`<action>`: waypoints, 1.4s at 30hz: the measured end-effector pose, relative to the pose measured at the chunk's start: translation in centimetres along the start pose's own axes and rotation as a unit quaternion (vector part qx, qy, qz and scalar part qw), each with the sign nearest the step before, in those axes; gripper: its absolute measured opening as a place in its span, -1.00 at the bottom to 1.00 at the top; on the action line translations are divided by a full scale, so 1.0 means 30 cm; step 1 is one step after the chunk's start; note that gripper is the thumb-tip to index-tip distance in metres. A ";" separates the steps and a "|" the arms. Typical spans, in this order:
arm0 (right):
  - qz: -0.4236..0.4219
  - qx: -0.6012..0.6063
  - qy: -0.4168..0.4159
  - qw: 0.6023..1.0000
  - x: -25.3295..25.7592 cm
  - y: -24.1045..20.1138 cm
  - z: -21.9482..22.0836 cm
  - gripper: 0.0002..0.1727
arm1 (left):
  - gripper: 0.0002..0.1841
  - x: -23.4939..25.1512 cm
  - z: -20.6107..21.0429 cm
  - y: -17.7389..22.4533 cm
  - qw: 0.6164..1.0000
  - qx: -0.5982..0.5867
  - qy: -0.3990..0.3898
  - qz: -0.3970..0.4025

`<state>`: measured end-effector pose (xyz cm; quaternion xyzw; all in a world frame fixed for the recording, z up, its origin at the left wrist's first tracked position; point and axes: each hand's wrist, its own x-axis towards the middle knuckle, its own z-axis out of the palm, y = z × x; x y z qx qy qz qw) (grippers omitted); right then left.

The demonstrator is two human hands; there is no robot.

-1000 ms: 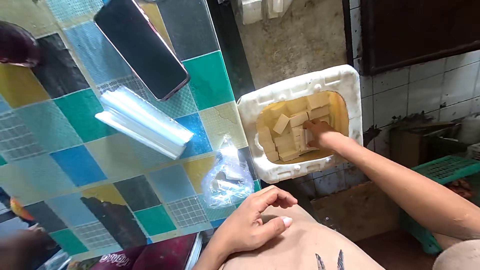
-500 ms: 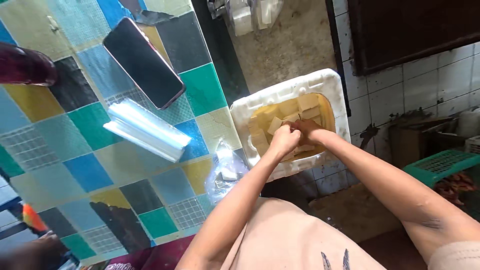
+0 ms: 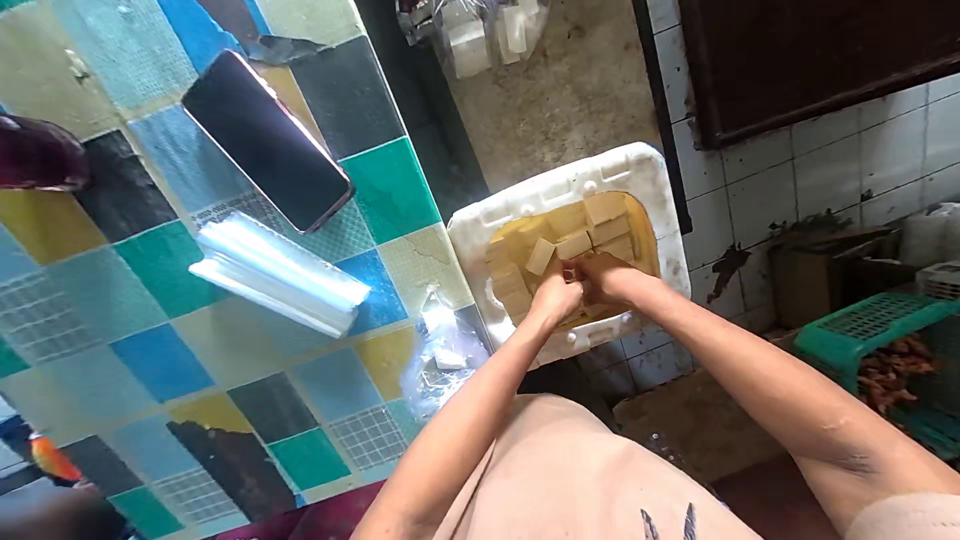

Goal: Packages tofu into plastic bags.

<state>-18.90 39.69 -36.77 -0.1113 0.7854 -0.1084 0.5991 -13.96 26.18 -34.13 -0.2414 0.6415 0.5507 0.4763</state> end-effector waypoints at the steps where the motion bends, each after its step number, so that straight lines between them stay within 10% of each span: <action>1: -0.005 -0.005 -0.006 1.000 0.003 0.001 -0.003 -0.31 | -0.51 0.000 0.000 -0.004 1.000 0.000 0.001 -0.004; 10: -0.013 -0.118 -0.114 0.986 0.011 -0.007 -0.030 -0.23 | -0.52 0.003 -0.020 -0.003 0.999 -0.018 -0.010 -0.027; 15: 0.015 -0.109 -0.111 0.988 -0.054 -0.056 -0.068 -0.49 | -0.63 -0.178 -0.041 0.035 0.987 0.047 -0.002 0.155; 23: -0.053 -0.167 -0.119 0.977 0.004 -0.018 -0.074 -0.41 | -0.73 -0.500 -0.148 -0.177 0.909 0.010 -0.257 0.327; 31: -0.143 -0.022 0.067 0.987 -0.121 -0.025 -0.191 -0.58 | -0.73 -0.518 -0.167 -0.107 0.961 -0.198 0.007 0.190; 35: -0.200 0.322 0.187 0.906 -0.342 -0.110 -0.173 -0.64 | -0.48 -0.505 -0.132 -0.023 0.926 -0.329 0.109 0.147; 42: -0.174 0.707 0.272 0.629 -0.537 -0.396 0.072 -0.69 | -0.71 -0.519 -0.096 0.032 0.824 -0.521 -0.025 0.223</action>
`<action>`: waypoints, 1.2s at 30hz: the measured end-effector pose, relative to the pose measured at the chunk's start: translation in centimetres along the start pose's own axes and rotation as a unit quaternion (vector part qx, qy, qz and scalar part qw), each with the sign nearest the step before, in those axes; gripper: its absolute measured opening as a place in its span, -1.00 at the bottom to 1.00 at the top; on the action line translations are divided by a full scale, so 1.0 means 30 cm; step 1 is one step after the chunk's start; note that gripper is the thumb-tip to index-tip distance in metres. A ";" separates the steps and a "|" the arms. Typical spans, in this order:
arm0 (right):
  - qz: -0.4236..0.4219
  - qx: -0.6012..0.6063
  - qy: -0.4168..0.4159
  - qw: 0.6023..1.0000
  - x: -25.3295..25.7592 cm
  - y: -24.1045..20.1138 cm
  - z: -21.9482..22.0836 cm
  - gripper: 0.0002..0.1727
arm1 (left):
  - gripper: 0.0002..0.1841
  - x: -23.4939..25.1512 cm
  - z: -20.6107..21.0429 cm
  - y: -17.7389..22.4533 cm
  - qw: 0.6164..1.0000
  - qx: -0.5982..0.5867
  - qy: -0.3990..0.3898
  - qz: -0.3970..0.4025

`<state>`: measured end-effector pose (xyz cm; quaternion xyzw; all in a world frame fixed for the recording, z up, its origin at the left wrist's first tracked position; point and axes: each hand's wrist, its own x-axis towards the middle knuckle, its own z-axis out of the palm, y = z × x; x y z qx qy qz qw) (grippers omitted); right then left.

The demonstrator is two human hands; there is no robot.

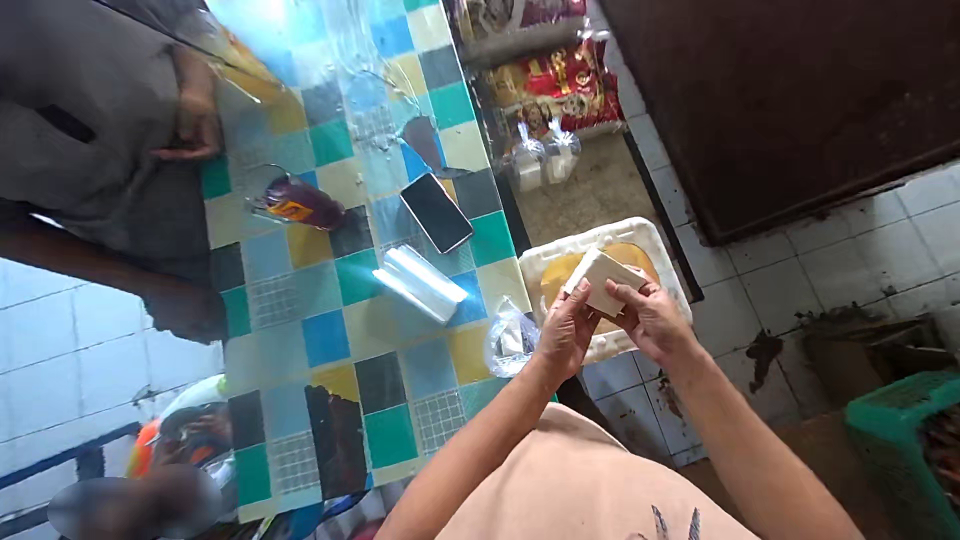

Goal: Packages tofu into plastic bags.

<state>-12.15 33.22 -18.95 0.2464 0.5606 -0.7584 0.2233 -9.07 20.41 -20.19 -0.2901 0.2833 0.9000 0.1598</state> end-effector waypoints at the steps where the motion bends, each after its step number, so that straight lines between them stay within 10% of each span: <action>1: -0.024 0.007 0.011 1.000 -0.028 0.016 0.020 -0.67 | -0.71 -0.007 -0.003 0.002 1.000 -0.003 -0.006 0.011; 8: -0.163 -0.220 -0.012 0.962 -0.128 0.010 0.034 -0.73 | -0.71 -0.110 -0.053 0.072 0.997 0.068 -0.032 0.035; 14: -0.166 -0.261 -0.142 0.940 -0.122 -0.029 0.023 -0.27 | -0.67 -0.157 -0.095 0.173 0.958 0.256 -0.128 0.037; 36: -0.061 -0.116 -0.169 0.977 -0.118 0.032 0.001 -0.74 | -0.73 -0.119 -0.119 0.231 0.945 0.278 -0.137 -0.105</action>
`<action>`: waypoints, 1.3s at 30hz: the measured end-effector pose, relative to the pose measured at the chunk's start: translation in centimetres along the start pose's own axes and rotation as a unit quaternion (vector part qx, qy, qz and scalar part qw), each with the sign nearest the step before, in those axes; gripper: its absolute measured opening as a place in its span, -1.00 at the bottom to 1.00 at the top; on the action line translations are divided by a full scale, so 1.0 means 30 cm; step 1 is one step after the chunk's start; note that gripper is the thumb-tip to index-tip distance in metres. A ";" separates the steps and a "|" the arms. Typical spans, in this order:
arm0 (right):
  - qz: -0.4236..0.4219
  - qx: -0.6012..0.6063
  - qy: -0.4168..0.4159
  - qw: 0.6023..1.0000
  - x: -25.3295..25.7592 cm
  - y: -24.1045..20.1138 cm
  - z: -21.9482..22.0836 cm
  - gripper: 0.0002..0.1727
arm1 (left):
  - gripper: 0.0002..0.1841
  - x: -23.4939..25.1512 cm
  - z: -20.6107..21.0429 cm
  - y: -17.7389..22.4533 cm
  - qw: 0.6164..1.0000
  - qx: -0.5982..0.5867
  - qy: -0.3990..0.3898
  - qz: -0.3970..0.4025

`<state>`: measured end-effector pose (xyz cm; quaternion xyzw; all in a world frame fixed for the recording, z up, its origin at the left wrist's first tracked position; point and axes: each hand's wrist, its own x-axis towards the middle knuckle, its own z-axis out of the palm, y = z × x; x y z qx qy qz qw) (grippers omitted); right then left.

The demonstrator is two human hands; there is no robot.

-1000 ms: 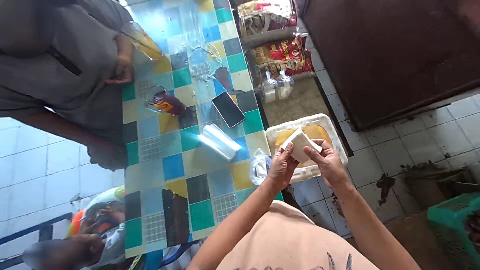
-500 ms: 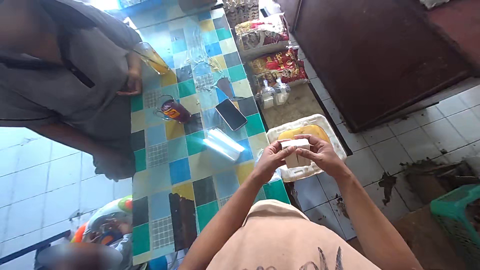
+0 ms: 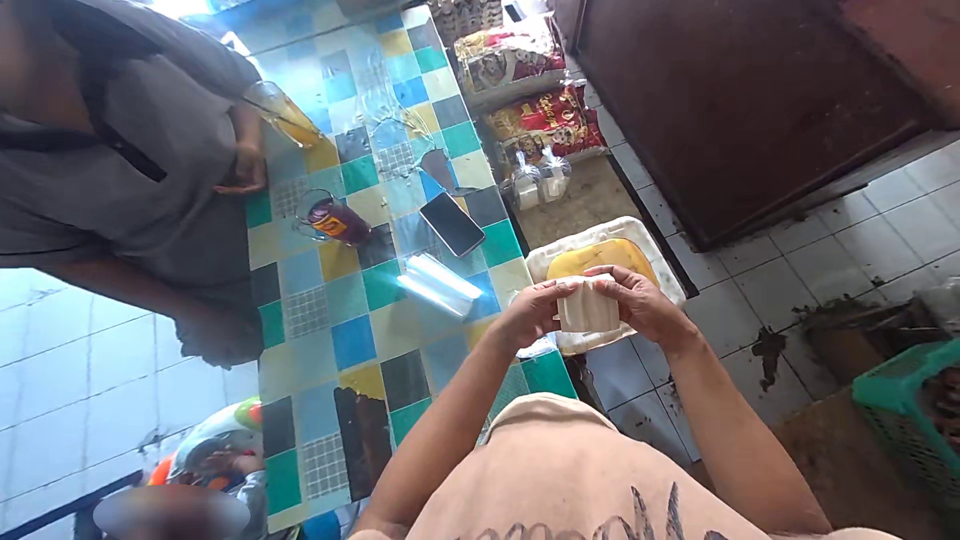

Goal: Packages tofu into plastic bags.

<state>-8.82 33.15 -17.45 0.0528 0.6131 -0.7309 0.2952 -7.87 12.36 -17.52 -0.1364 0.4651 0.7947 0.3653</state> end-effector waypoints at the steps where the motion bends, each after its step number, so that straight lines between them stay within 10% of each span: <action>1: 0.004 0.018 -0.006 1.000 0.001 0.003 -0.006 -0.73 | -0.72 0.003 -0.003 -0.002 1.000 -0.002 -0.014 -0.003; 10: 0.041 0.179 -0.064 0.981 0.029 0.061 -0.035 -0.59 | -0.63 0.005 0.029 0.007 0.996 -0.073 0.034 -0.042; 18: 0.115 0.159 0.072 0.978 0.024 0.020 0.053 -0.65 | -0.62 -0.137 -0.031 0.055 0.989 -0.006 0.144 0.012; 26: -0.078 -0.090 0.001 0.993 0.015 0.143 0.200 -0.49 | -0.75 -0.373 -0.202 -0.071 0.979 0.047 0.199 0.004; 33: -0.279 -0.371 0.002 0.886 0.062 0.389 0.266 -0.63 | -0.69 -0.259 -0.204 -0.246 0.991 0.059 0.118 -0.030; 39: -0.211 -0.448 0.041 0.868 0.044 0.357 0.284 -0.62 | -0.71 -0.214 -0.199 -0.255 0.987 0.061 0.147 -0.016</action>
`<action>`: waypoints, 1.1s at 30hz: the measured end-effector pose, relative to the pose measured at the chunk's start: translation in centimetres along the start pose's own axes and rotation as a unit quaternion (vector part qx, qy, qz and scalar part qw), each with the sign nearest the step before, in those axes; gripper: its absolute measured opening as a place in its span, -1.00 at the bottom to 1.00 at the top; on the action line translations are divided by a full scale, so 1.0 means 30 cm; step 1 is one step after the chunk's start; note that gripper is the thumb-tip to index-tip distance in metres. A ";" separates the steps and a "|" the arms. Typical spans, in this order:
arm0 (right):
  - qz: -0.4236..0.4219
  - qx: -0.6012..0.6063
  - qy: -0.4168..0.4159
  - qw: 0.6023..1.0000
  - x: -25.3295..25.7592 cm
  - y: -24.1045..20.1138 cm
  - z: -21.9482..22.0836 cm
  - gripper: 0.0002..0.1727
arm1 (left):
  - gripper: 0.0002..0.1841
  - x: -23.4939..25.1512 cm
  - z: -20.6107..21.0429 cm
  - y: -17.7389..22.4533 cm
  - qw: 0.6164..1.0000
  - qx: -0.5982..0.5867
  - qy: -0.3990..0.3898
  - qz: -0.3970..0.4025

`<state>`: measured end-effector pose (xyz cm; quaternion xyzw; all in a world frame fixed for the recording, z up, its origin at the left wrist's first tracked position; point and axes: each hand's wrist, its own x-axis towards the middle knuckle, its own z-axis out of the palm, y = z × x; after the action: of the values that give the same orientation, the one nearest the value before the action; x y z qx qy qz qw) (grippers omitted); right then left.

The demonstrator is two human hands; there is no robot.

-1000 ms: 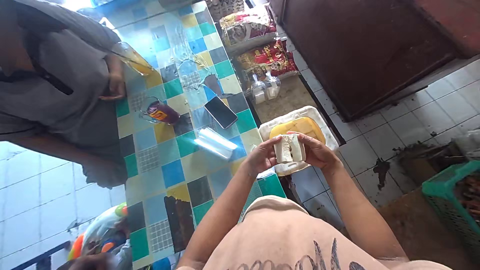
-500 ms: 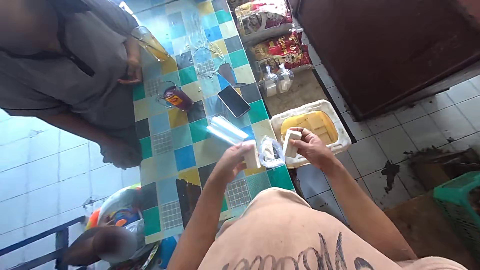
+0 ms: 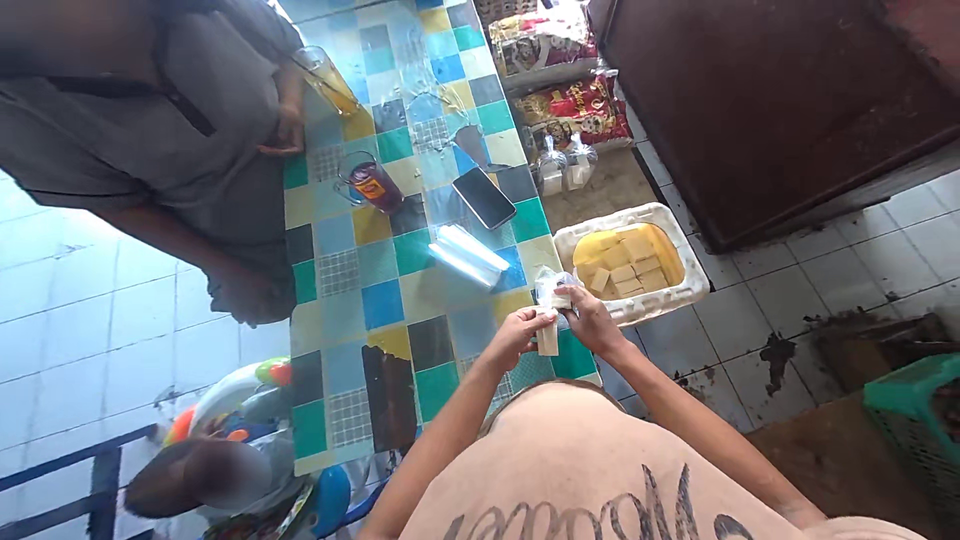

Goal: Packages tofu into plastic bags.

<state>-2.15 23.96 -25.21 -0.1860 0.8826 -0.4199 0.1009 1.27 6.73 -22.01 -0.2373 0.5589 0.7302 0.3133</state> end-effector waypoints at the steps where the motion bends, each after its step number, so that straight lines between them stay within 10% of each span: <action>1: 0.016 -0.008 0.003 1.000 0.009 -0.008 -0.010 -0.61 | -0.70 0.000 0.000 0.000 1.000 -0.007 0.006 0.001; 7: 0.089 -0.080 -0.160 0.980 0.049 -0.064 -0.068 -0.60 | -0.70 0.004 -0.003 -0.010 0.997 -0.066 0.029 0.007; 13: 0.184 -0.001 -0.027 0.983 0.113 -0.040 -0.048 -0.55 | -0.73 0.001 0.007 -0.025 0.998 -0.063 -0.018 0.006; 24: 0.404 0.044 -0.092 0.909 0.175 0.049 -0.008 -0.49 | -0.67 0.023 0.040 -0.048 0.998 -0.043 -0.044 -0.008; 33: 0.379 0.159 -0.095 0.907 0.171 0.082 0.041 -0.61 | -0.60 0.044 -0.060 -0.090 0.997 -0.079 -0.003 -0.009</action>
<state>-7.01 22.41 -28.00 0.1416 0.7945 -0.4649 0.3641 2.29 5.74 -25.20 -0.2641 0.4967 0.7698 0.3016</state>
